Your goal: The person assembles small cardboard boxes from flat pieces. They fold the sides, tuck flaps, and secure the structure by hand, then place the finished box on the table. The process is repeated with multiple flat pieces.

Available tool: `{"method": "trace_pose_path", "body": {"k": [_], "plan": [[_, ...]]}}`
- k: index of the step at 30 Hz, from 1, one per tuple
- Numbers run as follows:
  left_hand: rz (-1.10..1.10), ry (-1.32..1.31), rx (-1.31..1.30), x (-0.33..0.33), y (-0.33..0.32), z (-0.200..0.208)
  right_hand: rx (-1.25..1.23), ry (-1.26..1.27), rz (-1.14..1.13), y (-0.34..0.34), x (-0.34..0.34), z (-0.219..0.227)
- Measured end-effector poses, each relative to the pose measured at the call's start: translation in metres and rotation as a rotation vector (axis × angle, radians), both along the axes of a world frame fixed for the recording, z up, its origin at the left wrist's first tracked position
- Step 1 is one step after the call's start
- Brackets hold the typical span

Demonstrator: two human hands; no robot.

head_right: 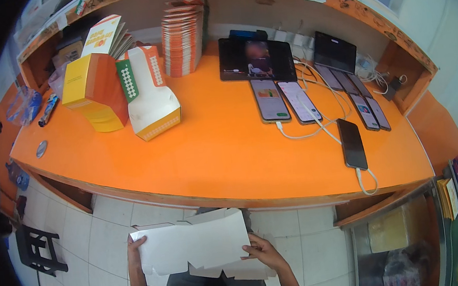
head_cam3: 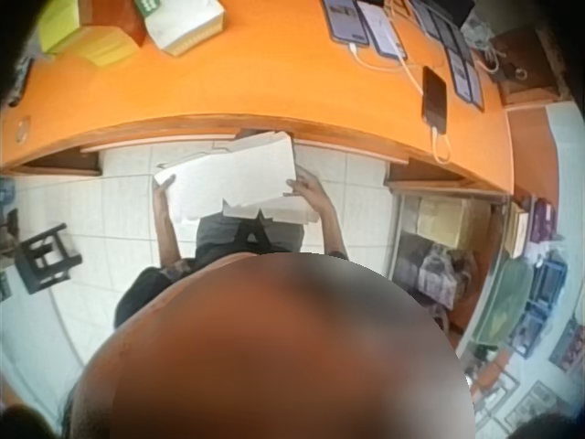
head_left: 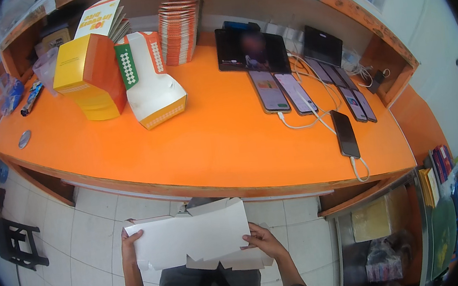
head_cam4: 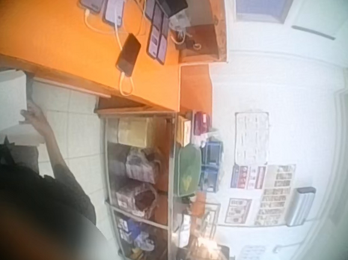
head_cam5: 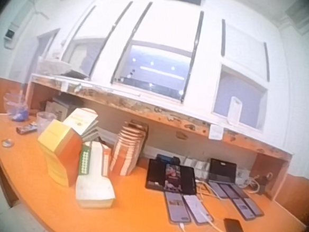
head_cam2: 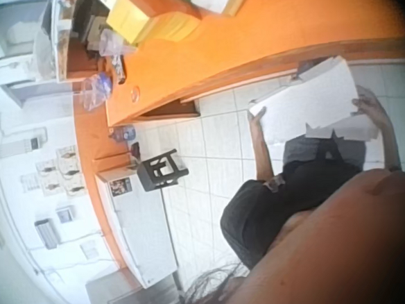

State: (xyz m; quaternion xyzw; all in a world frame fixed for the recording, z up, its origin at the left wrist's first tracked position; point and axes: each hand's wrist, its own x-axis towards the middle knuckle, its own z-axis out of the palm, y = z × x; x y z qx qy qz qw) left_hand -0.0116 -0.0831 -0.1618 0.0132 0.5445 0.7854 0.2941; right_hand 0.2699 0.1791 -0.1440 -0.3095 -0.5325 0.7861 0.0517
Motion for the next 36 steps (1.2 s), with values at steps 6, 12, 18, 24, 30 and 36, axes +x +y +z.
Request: {"method": "trace_pose_path", "body": {"k": [6, 12, 18, 24, 30, 36], "plan": [[-0.335, -0.401, -0.019, 0.02, -0.015, -0.036, 0.386, -0.114, -0.236, 0.009, -0.004, -0.01], [-0.906, -0.591, 0.699, 0.068, -0.011, -0.083, 0.755, -0.101, -0.47, 0.029, -0.01, -0.005], [-0.844, -0.653, 0.416, 0.087, 0.006, -0.069, 1.036, -0.037, -0.462, 0.022, -0.028, -0.021], [-0.714, -0.589, 0.386, 0.076, 0.019, -0.034, 0.772, 0.001, -0.358, 0.002, -0.027, -0.043], [-0.605, -0.456, 0.352, 0.06, 0.034, 0.006, 0.298, -0.046, -0.247, 0.004, -0.015, -0.007], [-0.422, 0.004, 0.043, 0.039, 0.041, 0.029, 0.511, 0.001, -0.171, 0.018, -0.008, 0.033]]}}
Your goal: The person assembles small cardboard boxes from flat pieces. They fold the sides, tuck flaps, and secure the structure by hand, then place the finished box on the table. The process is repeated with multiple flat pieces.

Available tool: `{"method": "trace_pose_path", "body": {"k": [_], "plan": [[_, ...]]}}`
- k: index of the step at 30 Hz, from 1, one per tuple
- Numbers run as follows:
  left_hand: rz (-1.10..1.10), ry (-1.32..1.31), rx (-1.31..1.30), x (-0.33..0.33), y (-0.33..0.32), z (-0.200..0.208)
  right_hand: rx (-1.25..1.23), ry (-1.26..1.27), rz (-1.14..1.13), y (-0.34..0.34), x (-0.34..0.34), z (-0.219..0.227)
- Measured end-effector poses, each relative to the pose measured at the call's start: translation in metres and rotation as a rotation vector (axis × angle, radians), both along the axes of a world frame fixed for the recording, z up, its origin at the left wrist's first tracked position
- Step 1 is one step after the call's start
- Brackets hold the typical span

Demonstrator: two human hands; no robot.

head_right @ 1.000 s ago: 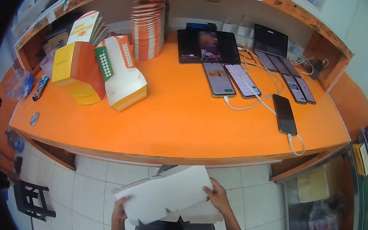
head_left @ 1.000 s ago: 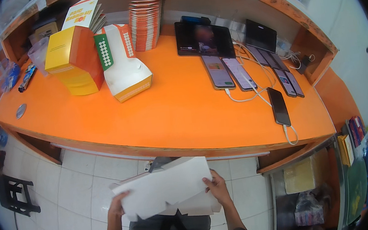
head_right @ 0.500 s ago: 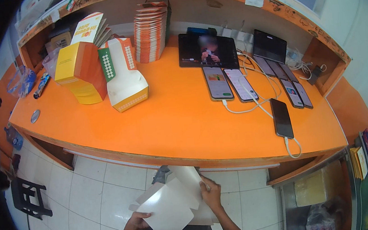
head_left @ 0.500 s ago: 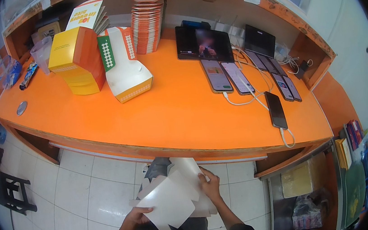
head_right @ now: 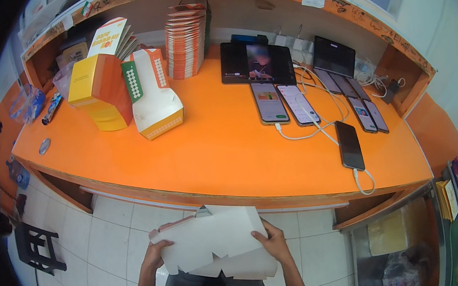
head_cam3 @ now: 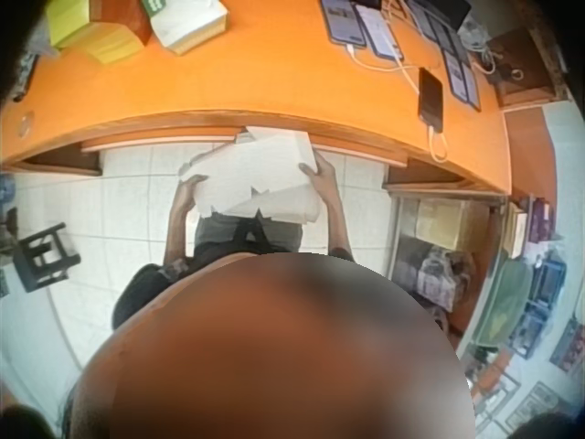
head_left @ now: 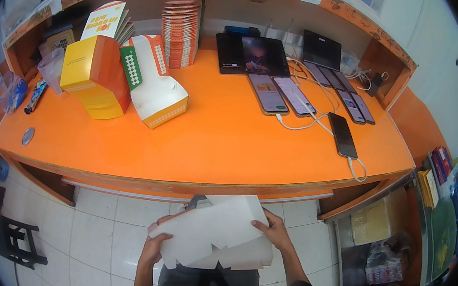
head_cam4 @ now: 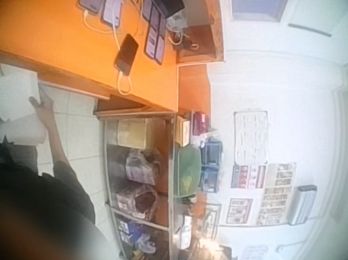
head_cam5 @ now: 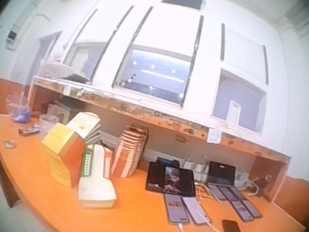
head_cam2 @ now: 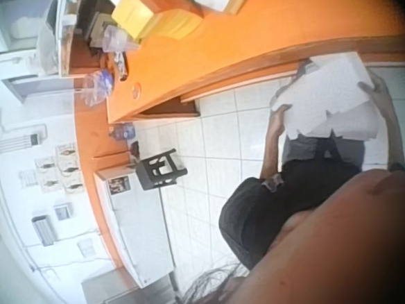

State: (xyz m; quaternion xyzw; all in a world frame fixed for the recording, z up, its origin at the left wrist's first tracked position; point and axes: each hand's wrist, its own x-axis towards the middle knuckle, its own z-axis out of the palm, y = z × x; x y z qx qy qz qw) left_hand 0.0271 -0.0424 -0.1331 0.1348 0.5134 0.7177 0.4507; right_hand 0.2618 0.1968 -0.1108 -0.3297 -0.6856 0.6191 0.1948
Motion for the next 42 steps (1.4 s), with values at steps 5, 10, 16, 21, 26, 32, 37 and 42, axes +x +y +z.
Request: {"method": "trace_pose_path", "body": {"k": [5, 10, 16, 21, 26, 32, 37, 42], "plan": [[0.296, 0.291, -0.116, -0.001, 0.017, 0.007, -0.16, 0.085, 0.095, -0.023, 0.001, 0.016], [0.44, 0.402, -0.271, -0.01, 0.01, 0.004, -0.141, 0.122, 0.112, -0.036, 0.01, 0.01], [0.589, 0.77, -0.346, -0.027, 0.002, -0.021, -0.126, -0.084, 0.571, -0.08, 0.015, -0.017], [0.426, 0.361, -0.183, -0.039, -0.013, -0.011, -0.249, -0.209, 0.22, -0.089, 0.004, -0.012], [0.001, -0.236, -0.038, -0.02, -0.018, 0.006, -0.066, 0.0, 0.15, -0.07, -0.009, 0.013], [-0.233, -0.167, 0.415, 0.008, -0.009, 0.003, 0.165, 0.135, 0.255, -0.099, -0.026, 0.008], [-0.887, 0.027, 0.05, 0.022, -0.028, 0.021, 0.089, 0.14, 0.259, -0.126, -0.039, -0.013], [-0.531, 0.459, 0.065, 0.032, -0.023, 0.05, 0.071, -0.049, 0.175, -0.128, -0.034, -0.016]]}}
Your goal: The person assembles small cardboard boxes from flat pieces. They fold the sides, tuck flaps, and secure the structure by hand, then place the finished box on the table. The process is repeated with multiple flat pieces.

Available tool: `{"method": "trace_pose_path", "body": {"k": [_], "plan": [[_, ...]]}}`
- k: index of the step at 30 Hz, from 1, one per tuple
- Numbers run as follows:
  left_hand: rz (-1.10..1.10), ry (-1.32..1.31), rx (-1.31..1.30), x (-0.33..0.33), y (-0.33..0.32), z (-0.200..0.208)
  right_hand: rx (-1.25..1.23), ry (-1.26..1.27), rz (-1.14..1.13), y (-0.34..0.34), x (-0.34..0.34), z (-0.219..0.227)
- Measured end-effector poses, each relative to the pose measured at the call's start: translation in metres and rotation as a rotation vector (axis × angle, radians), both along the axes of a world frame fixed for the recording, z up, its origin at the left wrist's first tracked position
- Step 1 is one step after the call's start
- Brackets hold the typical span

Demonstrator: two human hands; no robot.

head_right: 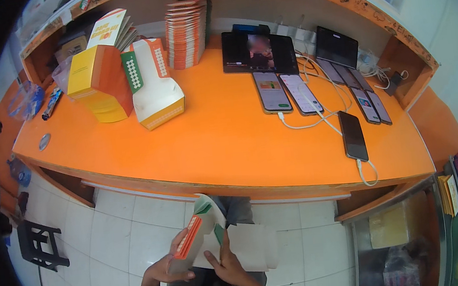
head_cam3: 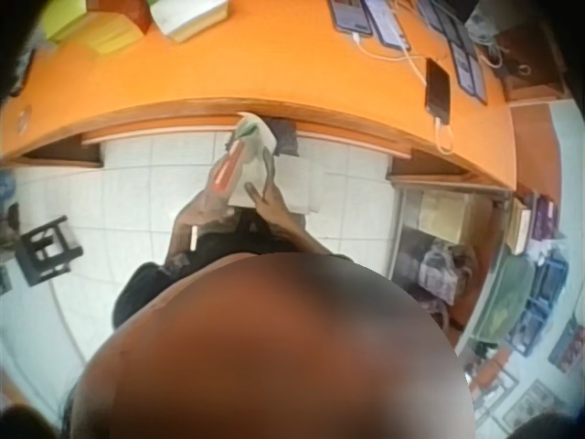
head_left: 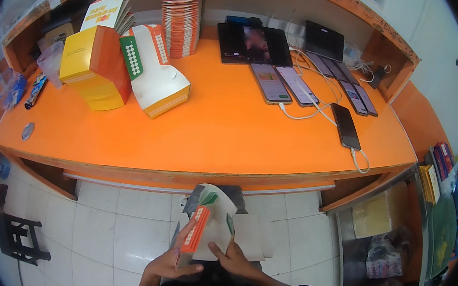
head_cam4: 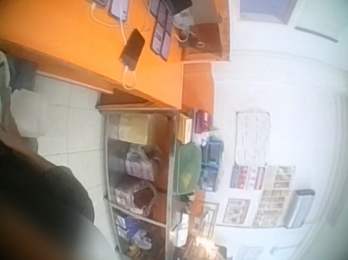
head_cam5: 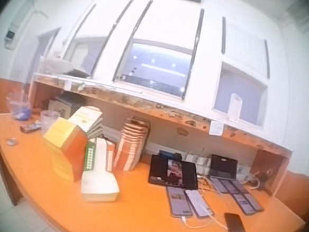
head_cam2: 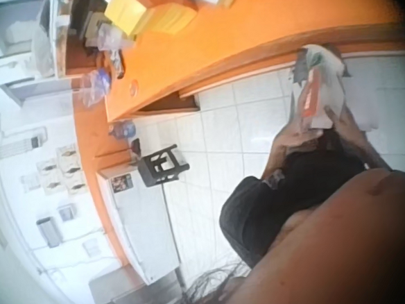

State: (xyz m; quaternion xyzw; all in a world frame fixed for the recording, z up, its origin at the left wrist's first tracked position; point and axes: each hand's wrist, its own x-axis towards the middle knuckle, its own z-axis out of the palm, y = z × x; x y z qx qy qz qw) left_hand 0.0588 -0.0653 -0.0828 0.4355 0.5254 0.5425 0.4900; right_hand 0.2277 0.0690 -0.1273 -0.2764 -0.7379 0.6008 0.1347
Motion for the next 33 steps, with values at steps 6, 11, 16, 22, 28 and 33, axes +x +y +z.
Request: {"method": "trace_pose_path", "body": {"k": [6, 11, 16, 22, 28, 33], "plan": [[0.337, -0.533, 0.254, -0.026, 0.006, 0.026, -0.01, -0.037, -0.086, 0.006, 0.027, 0.015], [0.42, 0.04, 0.075, -0.008, 0.013, 0.024, -0.109, -0.016, -0.038, -0.005, 0.031, 0.022], [0.602, -0.044, 0.064, 0.02, 0.038, 0.007, -0.004, 0.081, 0.088, -0.023, 0.014, 0.022], [0.664, 0.111, 0.199, 0.035, 0.047, 0.007, -0.04, 0.111, 0.125, -0.017, 0.001, 0.021], [0.801, -0.182, 0.231, -0.002, 0.03, 0.006, -0.077, 0.238, 0.006, 0.018, 0.002, 0.019], [0.443, -0.24, 0.237, -0.046, -0.006, -0.008, 0.016, 0.122, -0.029, 0.068, 0.026, 0.031]]}}
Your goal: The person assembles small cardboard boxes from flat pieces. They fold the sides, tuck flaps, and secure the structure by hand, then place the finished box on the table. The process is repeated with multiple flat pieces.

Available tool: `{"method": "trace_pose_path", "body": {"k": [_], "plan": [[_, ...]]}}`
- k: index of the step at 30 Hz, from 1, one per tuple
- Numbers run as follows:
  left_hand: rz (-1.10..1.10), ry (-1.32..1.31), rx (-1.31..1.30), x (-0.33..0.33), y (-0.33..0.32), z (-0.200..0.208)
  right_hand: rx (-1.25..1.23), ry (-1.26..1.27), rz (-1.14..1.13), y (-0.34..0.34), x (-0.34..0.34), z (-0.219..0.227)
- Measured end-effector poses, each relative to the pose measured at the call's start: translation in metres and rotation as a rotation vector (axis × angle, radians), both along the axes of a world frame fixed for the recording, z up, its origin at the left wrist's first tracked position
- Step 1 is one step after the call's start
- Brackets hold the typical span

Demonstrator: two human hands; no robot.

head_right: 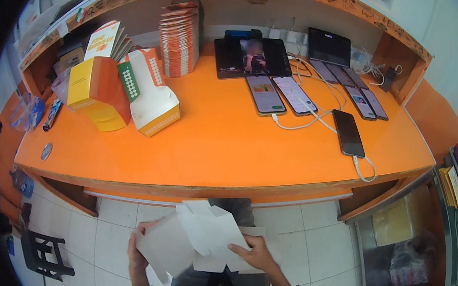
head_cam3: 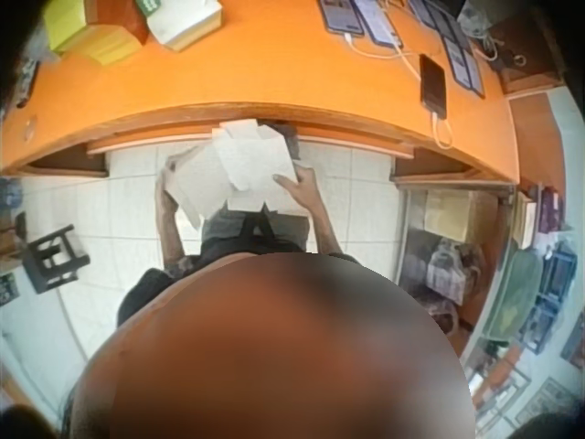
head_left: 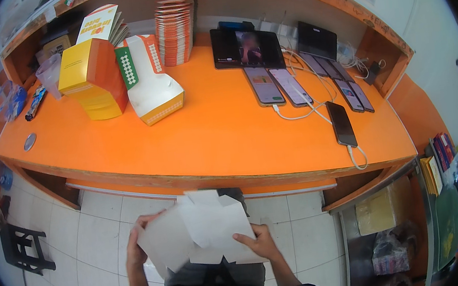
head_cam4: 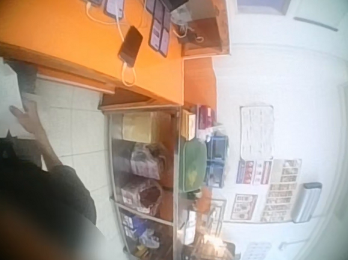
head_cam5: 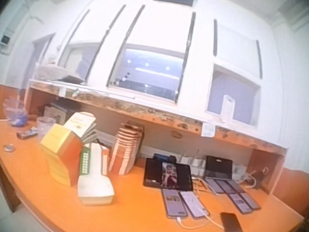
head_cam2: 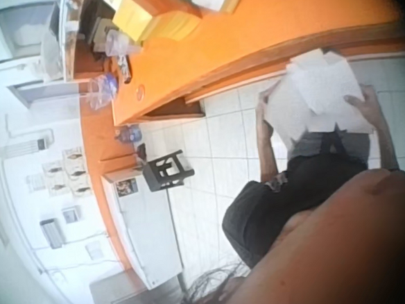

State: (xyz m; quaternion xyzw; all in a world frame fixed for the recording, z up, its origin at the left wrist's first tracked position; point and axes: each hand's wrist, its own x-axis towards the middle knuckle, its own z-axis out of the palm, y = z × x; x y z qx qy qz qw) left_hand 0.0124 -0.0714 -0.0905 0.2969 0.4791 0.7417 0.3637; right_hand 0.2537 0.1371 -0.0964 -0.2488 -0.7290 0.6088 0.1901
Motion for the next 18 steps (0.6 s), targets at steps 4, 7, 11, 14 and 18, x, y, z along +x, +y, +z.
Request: {"method": "trace_pose_path", "body": {"k": [4, 7, 11, 14, 18], "plan": [[-0.667, -0.247, 0.206, -0.017, -0.014, 0.002, 0.145, -0.077, 0.008, 0.03, 0.017, 0.026], [-0.307, -0.067, -0.186, 0.001, 0.006, 0.006, 0.212, 0.005, 0.044, 0.038, 0.011, 0.047], [-0.212, 0.383, -0.34, 0.019, 0.05, 0.015, 0.314, 0.171, 0.05, 0.039, -0.013, 0.067], [-0.02, 0.443, -0.632, 0.017, 0.08, 0.019, 0.335, 0.266, -0.023, 0.043, -0.022, 0.075], [-0.04, 0.267, -0.547, 0.016, 0.083, 0.019, -0.112, 0.473, -0.203, 0.047, -0.023, 0.07]]}}
